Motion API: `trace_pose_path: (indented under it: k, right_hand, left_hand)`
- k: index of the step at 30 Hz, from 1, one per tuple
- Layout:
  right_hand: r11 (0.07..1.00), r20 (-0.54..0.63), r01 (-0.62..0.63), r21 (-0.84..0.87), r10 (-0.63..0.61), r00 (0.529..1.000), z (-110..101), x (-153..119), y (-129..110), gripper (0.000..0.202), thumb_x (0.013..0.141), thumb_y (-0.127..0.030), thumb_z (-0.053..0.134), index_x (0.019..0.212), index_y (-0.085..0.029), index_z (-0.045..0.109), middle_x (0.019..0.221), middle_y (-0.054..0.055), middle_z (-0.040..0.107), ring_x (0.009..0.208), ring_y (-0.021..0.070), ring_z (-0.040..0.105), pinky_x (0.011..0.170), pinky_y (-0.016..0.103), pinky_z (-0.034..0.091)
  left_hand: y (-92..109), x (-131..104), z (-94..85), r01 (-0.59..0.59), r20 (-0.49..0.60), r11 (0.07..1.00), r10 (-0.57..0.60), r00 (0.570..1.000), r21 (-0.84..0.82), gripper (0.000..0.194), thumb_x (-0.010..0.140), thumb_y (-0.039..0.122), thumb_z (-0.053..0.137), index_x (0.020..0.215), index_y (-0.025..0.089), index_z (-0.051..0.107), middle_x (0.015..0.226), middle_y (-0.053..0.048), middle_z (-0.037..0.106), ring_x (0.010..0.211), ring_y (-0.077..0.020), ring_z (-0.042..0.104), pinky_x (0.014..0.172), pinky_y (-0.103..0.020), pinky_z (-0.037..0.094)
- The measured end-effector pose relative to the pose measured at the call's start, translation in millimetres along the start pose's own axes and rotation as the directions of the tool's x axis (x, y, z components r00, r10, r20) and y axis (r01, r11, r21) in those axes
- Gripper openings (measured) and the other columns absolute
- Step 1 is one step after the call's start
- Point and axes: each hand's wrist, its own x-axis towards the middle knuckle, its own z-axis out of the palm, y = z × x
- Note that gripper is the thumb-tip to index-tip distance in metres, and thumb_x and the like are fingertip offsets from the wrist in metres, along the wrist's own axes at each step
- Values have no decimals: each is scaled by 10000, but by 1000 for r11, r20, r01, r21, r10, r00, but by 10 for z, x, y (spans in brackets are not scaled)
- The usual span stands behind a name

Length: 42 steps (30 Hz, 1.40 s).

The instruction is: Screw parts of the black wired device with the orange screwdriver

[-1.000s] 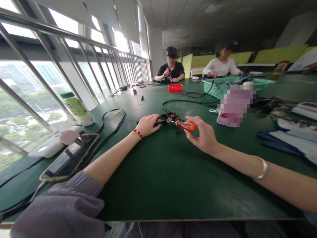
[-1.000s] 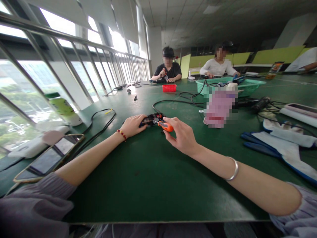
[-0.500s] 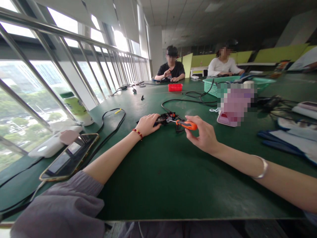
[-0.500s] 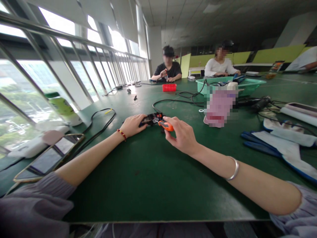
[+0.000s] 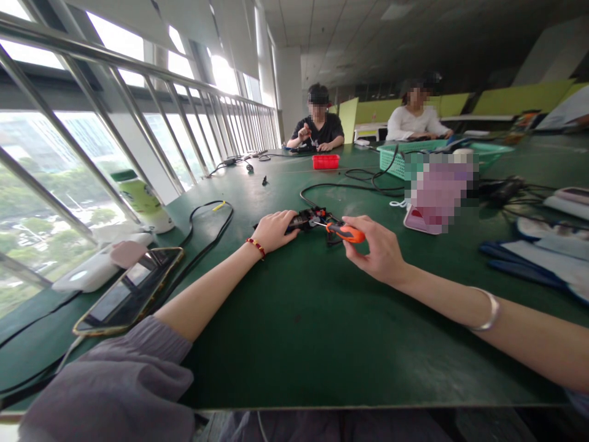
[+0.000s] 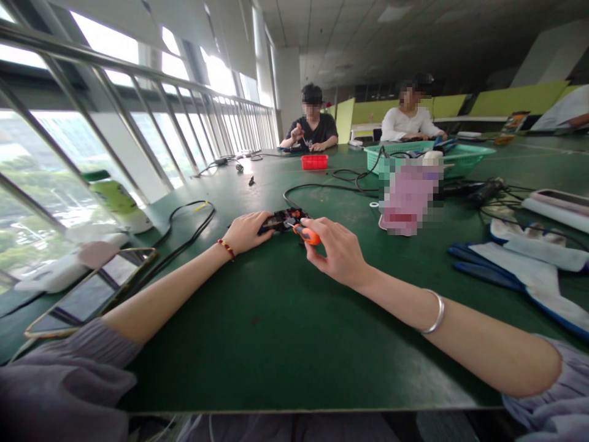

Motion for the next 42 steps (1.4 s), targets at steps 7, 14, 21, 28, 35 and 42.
trace_pose_path:
  k: [7, 14, 21, 28, 35, 42]
  right_hand:
    - [1000, 50, -1, -24, 2, 999, -16, 18, -18, 350, 806, -299, 564, 1124, -182, 476, 833, 36, 647, 718, 162, 618, 699, 296, 508]
    - [1000, -17, -2, -12, 2, 1000, 1, 5, -9, 404, 803, -225, 544, 1188, -181, 429, 937, 69, 635, 789, 175, 623, 694, 297, 516]
    - [994, 8, -105, 2, 105, 994, 11, -20, 21, 348, 820, -298, 547, 1145, -203, 468, 818, 26, 638, 701, 157, 617, 673, 292, 512]
    - [997, 12, -18, 69, 17, 1000, 7, -4, 1, 386, 808, -260, 568, 1168, -202, 443, 957, 60, 643, 786, 162, 629, 691, 283, 511]
    - [992, 75, -121, -33, 123, 990, -43, 26, 24, 178, 848, -347, 508, 943, -203, 551, 749, 9, 669, 625, 141, 615, 634, 263, 482]
    - [976, -19, -210, 58, 211, 977, 1, -10, 58, 393, 742, -229, 586, 1114, -191, 464, 796, 20, 634, 682, 158, 626, 651, 268, 506]
  left_hand:
    - [-7, 0, 16, 2, -4, 1000, -2, 1000, -6, 352, 854, 399, 419, 1124, 182, 484, 1053, -75, 622, 915, -220, 604, 754, -311, 448]
    - [-21, 0, 43, -1, -13, 1000, 1, 1000, -12, 352, 853, 406, 422, 1119, 182, 479, 1038, -66, 626, 927, -218, 606, 753, -305, 450]
    - [-11, 1, 26, 8, -8, 1000, -8, 1000, -26, 357, 849, 397, 431, 1130, 184, 483, 1041, -70, 625, 932, -224, 604, 761, -313, 449]
    - [-10, 1, 24, 7, -6, 1000, -7, 1000, -19, 359, 850, 397, 430, 1132, 181, 482, 1054, -71, 623, 929, -219, 604, 762, -309, 448]
    - [-9, -9, 10, -1, -8, 999, 0, 1000, -35, 348, 849, 388, 432, 1123, 183, 492, 1031, -65, 625, 916, -218, 605, 755, -310, 450]
    - [-2, -14, -19, 6, -3, 999, -6, 1000, -33, 345, 844, 379, 446, 1128, 190, 498, 1038, -58, 632, 913, -209, 608, 754, -298, 450]
